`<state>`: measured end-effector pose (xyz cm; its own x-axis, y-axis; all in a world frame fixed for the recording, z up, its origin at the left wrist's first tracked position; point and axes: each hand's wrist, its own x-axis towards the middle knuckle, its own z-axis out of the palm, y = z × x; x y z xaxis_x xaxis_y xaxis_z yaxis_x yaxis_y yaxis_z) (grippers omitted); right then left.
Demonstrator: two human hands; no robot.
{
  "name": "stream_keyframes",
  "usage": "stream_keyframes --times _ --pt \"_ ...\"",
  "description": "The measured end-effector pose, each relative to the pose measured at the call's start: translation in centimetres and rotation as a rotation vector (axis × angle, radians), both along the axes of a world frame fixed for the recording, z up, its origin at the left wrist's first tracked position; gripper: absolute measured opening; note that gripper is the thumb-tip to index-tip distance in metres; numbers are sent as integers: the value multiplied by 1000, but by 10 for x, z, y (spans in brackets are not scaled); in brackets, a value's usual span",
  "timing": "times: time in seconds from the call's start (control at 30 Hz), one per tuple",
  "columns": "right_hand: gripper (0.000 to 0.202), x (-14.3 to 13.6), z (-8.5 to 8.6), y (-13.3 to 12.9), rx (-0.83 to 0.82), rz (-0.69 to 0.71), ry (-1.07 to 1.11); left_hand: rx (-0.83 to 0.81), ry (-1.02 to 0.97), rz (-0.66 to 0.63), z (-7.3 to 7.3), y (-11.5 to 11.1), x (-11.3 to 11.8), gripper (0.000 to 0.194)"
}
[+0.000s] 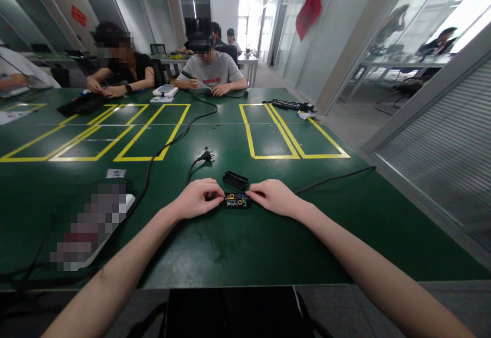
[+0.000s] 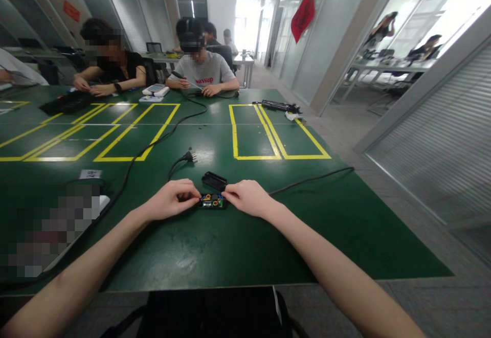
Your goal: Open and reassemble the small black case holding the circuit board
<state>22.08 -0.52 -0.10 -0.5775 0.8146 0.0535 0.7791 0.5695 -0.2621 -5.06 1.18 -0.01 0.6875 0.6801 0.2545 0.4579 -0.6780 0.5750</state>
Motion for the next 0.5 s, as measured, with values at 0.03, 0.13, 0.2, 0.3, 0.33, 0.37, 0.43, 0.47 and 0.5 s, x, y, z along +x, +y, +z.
stream_keyframes --times 0.03,0.13,0.2,0.3,0.33,0.37,0.43,0.47,0.5 --pt "31 0 0 0 16 7 -12 4 4 -5 0 0 0 16" --pt "29 0 -1 2 109 45 -48 27 14 -31 0 -1 2 18" --pt "28 0 -1 2 161 70 -59 43 16 -45 -1 -1 2 20" --pt "27 0 -2 2 208 109 -75 45 21 -40 -2 -2 2 21" --pt "27 0 -2 2 225 124 -84 46 28 -33 -2 -3 2 20" --pt "27 0 -3 1 245 137 -93 51 36 -25 -3 -3 2 18" --pt "26 -1 -5 1 282 148 -94 80 50 -11 -3 -4 3 17" --pt "26 -2 -6 1 297 145 -81 104 52 -10 -4 -4 4 18" --pt "25 -3 -7 1 308 134 -59 133 51 -12 -5 -4 4 18"
